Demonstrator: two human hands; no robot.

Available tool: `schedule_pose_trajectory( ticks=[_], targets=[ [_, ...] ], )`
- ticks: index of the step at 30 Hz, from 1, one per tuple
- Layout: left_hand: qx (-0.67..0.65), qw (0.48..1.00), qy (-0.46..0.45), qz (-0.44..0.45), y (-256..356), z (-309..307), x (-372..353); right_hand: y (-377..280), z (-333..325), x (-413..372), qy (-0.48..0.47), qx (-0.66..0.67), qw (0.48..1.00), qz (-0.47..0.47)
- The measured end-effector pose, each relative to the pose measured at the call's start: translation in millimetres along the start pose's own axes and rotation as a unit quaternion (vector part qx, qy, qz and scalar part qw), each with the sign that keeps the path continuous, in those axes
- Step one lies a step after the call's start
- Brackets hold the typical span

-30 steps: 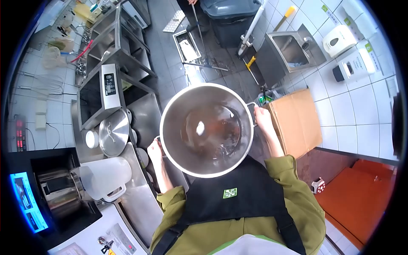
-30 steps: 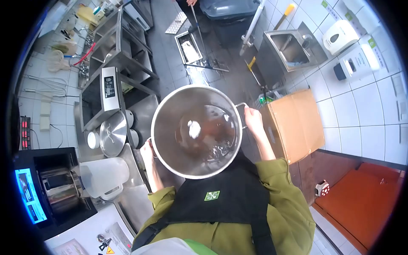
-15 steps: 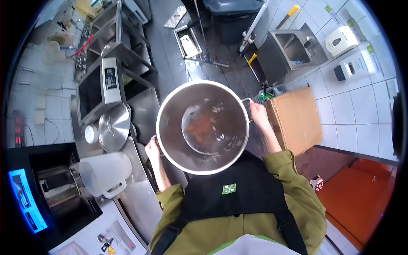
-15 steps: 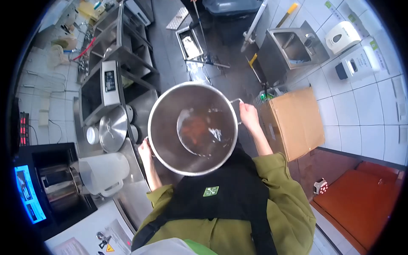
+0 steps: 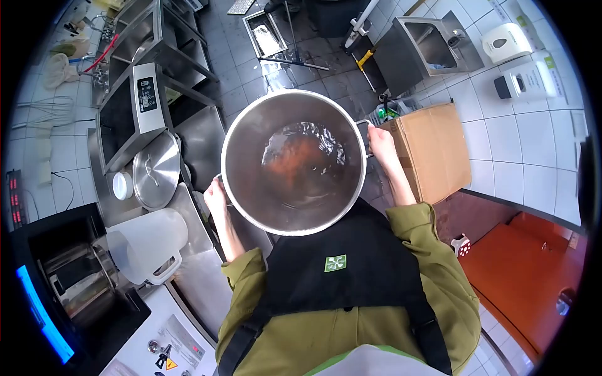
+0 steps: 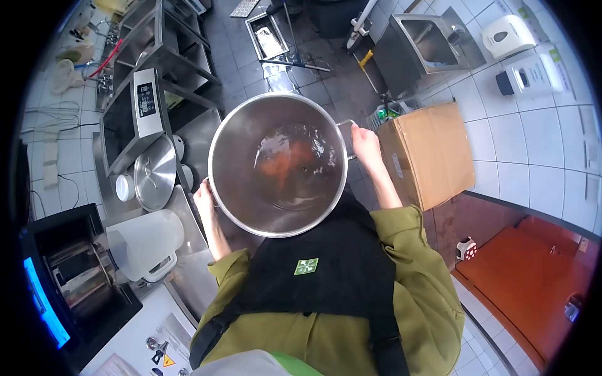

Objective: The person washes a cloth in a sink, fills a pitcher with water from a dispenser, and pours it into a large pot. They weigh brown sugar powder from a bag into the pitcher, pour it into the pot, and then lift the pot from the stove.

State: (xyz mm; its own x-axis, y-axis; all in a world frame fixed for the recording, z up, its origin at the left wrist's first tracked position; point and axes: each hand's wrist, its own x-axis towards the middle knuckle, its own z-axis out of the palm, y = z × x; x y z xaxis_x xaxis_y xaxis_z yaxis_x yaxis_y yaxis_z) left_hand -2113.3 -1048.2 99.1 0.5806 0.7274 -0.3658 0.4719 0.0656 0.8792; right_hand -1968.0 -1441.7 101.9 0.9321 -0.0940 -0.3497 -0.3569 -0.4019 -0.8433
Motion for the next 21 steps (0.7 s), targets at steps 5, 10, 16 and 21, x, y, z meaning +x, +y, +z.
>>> schedule_pose_trajectory(
  ticks=[5,10,16,21],
  targets=[
    [-0.017,0.999,0.023,-0.014,-5,-10,0,2,13,-4,-0.003,0.003,1.000,-0.012],
    [0.004,1.000,0.021,-0.011,-12,-15,1,14,16,-7,-0.004,0.006,1.000,-0.013],
    [-0.012,1.000,-0.005,-0.013,-17,-19,9,3,16,-13,-0.008,0.042,0.999,0.019],
    [-0.025,1.000,-0.016,-0.004,-19,-25,13,4,22,-10,-0.005,0.020,1.000,0.013]
  ],
)
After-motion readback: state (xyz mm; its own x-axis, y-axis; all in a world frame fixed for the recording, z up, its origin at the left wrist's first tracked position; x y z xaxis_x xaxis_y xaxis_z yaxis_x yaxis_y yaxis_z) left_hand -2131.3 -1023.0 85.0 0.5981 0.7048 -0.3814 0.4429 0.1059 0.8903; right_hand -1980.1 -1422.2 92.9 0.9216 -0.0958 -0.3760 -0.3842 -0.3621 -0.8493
